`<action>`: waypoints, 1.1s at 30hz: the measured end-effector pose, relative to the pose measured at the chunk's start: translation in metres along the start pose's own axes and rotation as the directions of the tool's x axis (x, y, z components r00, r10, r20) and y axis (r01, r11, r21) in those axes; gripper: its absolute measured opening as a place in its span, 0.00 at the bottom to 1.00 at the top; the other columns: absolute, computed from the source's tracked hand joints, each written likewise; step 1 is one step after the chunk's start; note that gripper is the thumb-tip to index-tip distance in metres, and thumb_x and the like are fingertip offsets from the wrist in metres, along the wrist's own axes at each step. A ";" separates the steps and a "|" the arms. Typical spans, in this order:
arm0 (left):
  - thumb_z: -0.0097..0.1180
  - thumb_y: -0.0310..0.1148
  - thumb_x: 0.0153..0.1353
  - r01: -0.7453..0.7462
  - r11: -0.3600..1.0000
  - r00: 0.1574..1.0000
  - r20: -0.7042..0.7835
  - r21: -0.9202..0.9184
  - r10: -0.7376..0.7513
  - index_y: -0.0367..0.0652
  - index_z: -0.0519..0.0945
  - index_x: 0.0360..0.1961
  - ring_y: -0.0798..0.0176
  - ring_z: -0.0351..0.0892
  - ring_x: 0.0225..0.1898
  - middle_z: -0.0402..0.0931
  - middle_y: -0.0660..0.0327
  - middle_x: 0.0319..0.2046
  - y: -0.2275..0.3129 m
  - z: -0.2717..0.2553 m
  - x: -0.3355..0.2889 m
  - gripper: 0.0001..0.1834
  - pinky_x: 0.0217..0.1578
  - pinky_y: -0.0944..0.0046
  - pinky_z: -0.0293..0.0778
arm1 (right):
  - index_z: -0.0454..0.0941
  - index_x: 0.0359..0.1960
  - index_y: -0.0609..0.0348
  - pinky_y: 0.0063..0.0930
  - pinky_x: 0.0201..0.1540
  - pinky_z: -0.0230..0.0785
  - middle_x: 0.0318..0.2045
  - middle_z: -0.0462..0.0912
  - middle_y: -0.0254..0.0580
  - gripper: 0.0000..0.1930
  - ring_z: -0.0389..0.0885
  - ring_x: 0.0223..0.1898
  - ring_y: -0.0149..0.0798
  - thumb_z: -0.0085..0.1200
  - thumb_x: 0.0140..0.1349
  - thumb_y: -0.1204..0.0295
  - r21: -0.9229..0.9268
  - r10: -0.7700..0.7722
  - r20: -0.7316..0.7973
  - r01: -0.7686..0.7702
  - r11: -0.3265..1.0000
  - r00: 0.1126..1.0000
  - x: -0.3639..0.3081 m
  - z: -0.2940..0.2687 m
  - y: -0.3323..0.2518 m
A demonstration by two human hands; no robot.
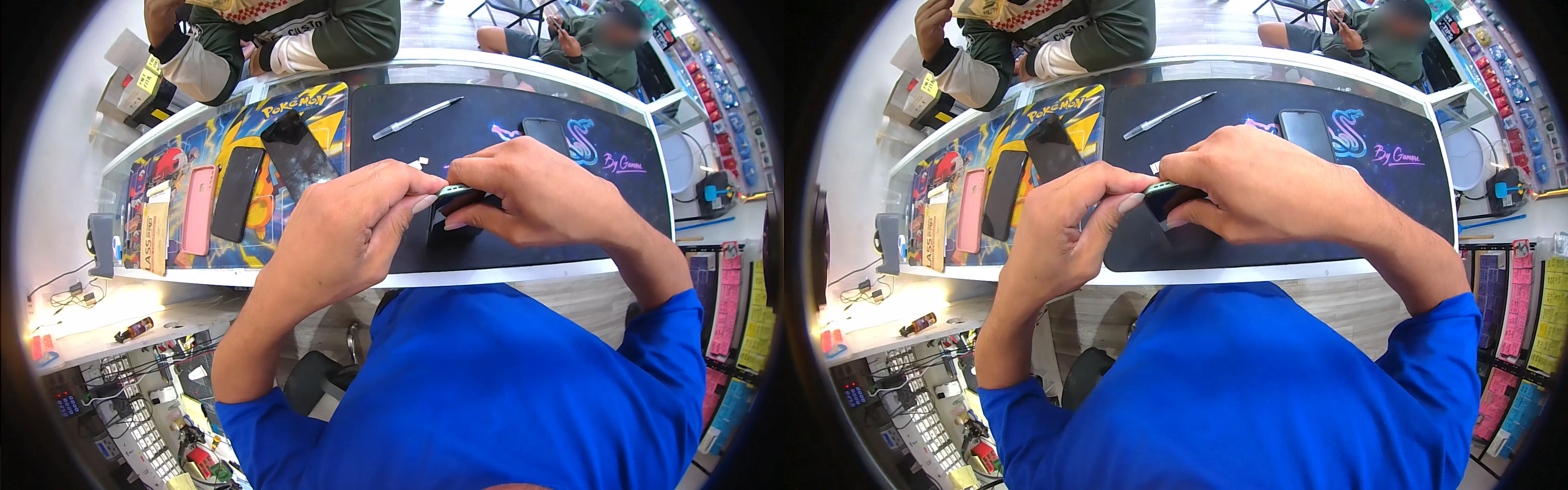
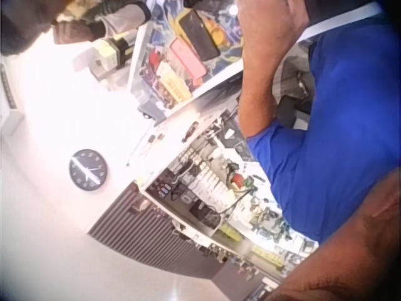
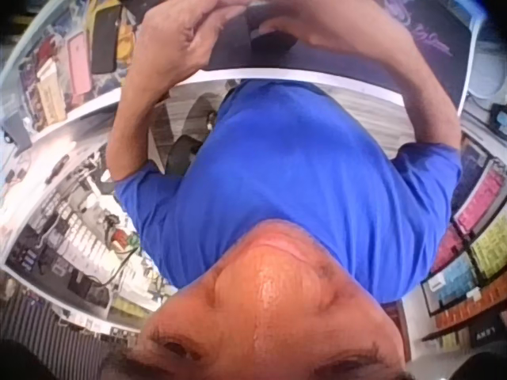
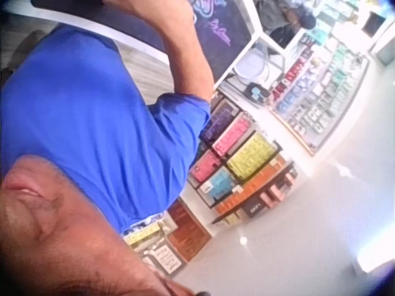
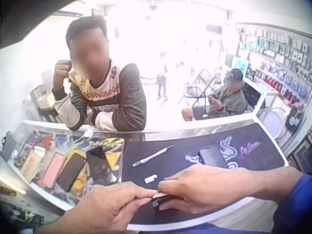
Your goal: The person counts cash and writes on a notepad, then retrieves a smartphone from a shelf. They repeatedly handle the phone, removing and reinserting the SIM tray, and inspect the device from multiple angles at a counter.
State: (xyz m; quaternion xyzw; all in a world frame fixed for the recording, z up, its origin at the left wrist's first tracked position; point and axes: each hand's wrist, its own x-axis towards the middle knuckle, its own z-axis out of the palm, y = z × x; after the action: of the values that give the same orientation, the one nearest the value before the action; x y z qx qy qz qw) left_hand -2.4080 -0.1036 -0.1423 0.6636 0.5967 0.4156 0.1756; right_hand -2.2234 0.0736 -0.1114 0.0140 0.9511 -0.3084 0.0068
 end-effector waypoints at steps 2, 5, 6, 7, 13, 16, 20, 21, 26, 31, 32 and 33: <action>0.61 0.21 0.72 0.000 1.000 1.000 0.010 0.030 -0.001 0.33 0.87 0.49 0.60 0.87 0.37 0.88 0.54 0.39 0.003 -0.002 0.000 0.08 0.39 0.63 0.79 | 0.80 0.38 0.66 0.57 0.43 0.74 0.29 0.84 0.58 0.14 0.85 0.38 0.65 0.66 0.68 0.66 -0.002 0.004 0.000 -0.004 1.000 1.000 0.000 0.000 -0.001; 0.60 0.21 0.72 -0.001 0.997 0.999 0.042 0.076 -0.002 0.34 0.87 0.49 0.59 0.88 0.36 0.88 0.54 0.38 0.007 -0.005 0.002 0.08 0.38 0.62 0.79 | 0.80 0.38 0.66 0.58 0.43 0.74 0.28 0.84 0.58 0.14 0.85 0.39 0.65 0.66 0.68 0.65 -0.004 0.008 0.005 -0.008 1.000 1.000 0.001 0.000 -0.001; 0.60 0.21 0.72 0.000 0.995 0.998 0.062 0.102 -0.006 0.35 0.87 0.50 0.58 0.88 0.35 0.88 0.53 0.37 0.009 -0.007 0.003 0.09 0.38 0.62 0.80 | 0.80 0.38 0.66 0.58 0.43 0.74 0.28 0.84 0.58 0.14 0.85 0.39 0.65 0.66 0.68 0.65 -0.005 0.009 0.007 -0.009 1.000 1.000 0.002 0.000 -0.001; 0.60 0.21 0.72 0.002 0.992 0.997 0.079 0.125 -0.012 0.36 0.87 0.50 0.57 0.88 0.34 0.88 0.53 0.36 0.012 -0.010 0.004 0.09 0.38 0.62 0.80 | 0.80 0.38 0.66 0.58 0.44 0.74 0.28 0.84 0.59 0.14 0.86 0.39 0.65 0.66 0.68 0.65 -0.010 0.011 0.010 -0.011 1.000 1.000 0.002 0.000 -0.001; 0.60 0.24 0.70 -0.122 0.938 0.964 0.263 0.326 0.034 0.41 0.85 0.46 0.47 0.86 0.32 0.86 0.54 0.31 0.022 -0.033 0.024 0.07 0.34 0.54 0.78 | 0.81 0.40 0.67 0.58 0.45 0.76 0.29 0.85 0.59 0.15 0.86 0.40 0.66 0.67 0.68 0.64 -0.048 0.047 0.038 -0.045 0.998 0.998 0.005 -0.004 -0.006; 0.61 0.26 0.70 -0.155 0.891 0.938 0.348 0.426 -0.003 0.42 0.84 0.45 0.46 0.85 0.31 0.84 0.54 0.29 0.026 -0.038 0.031 0.05 0.32 0.50 0.76 | 0.82 0.40 0.67 0.58 0.46 0.76 0.29 0.85 0.59 0.16 0.86 0.40 0.66 0.67 0.68 0.64 -0.040 0.048 0.025 -0.047 0.998 0.999 0.005 -0.001 -0.003; 0.61 0.30 0.72 -0.276 0.823 0.914 0.400 0.497 0.065 0.42 0.83 0.41 0.44 0.84 0.31 0.82 0.52 0.26 0.037 -0.039 0.045 0.04 0.32 0.47 0.75 | 0.83 0.41 0.66 0.57 0.46 0.78 0.31 0.86 0.60 0.15 0.87 0.39 0.65 0.67 0.67 0.64 -0.037 0.018 0.000 -0.018 0.999 1.000 0.006 0.005 0.001; 0.61 0.32 0.72 -0.292 0.796 0.898 0.439 0.530 0.036 0.43 0.82 0.40 0.43 0.84 0.31 0.82 0.52 0.25 0.041 -0.039 0.050 0.05 0.32 0.47 0.75 | 0.83 0.41 0.66 0.57 0.46 0.78 0.31 0.87 0.60 0.15 0.87 0.39 0.65 0.67 0.67 0.64 -0.035 0.009 0.000 -0.009 0.999 1.000 0.006 0.006 0.001; 0.60 0.36 0.74 -0.262 0.749 0.864 0.493 0.609 -0.098 0.43 0.81 0.38 0.42 0.84 0.31 0.81 0.50 0.24 0.049 -0.037 0.061 0.09 0.31 0.45 0.76 | 0.84 0.44 0.65 0.52 0.42 0.79 0.33 0.88 0.58 0.17 0.88 0.37 0.62 0.72 0.64 0.63 0.050 0.054 -0.103 -0.049 0.998 0.993 0.001 0.011 0.009; 0.60 0.37 0.74 -0.129 0.796 0.849 0.481 0.591 -0.220 0.43 0.84 0.40 0.44 0.87 0.32 0.83 0.52 0.26 0.048 -0.032 0.044 0.09 0.33 0.46 0.78 | 0.84 0.49 0.62 0.28 0.36 0.75 0.32 0.89 0.40 0.20 0.84 0.32 0.30 0.78 0.61 0.66 0.465 0.215 -0.176 -0.111 0.878 0.961 -0.026 0.039 0.035; 0.60 0.37 0.75 -0.089 0.811 0.842 0.479 0.578 -0.249 0.43 0.84 0.41 0.45 0.87 0.32 0.84 0.52 0.26 0.044 -0.029 0.040 0.09 0.34 0.46 0.78 | 0.84 0.49 0.62 0.26 0.37 0.74 0.33 0.89 0.38 0.19 0.83 0.32 0.27 0.77 0.62 0.66 0.588 0.239 -0.167 -0.098 0.803 0.956 -0.030 0.054 0.041; 0.59 0.34 0.75 -0.049 0.837 0.834 0.483 0.545 -0.266 0.41 0.85 0.44 0.46 0.87 0.32 0.85 0.51 0.27 0.039 -0.027 0.038 0.09 0.34 0.50 0.79 | 0.84 0.49 0.62 0.24 0.37 0.73 0.33 0.89 0.36 0.18 0.82 0.33 0.24 0.77 0.63 0.66 0.698 0.263 -0.156 -0.082 0.711 0.952 -0.034 0.068 0.043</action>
State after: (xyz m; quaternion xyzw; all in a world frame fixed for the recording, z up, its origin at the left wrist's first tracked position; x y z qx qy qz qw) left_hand -2.4053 -0.0840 -0.0848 0.7385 0.6527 0.0165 0.1684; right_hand -2.1879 0.0682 -0.1911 0.1425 0.7580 -0.6306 -0.0868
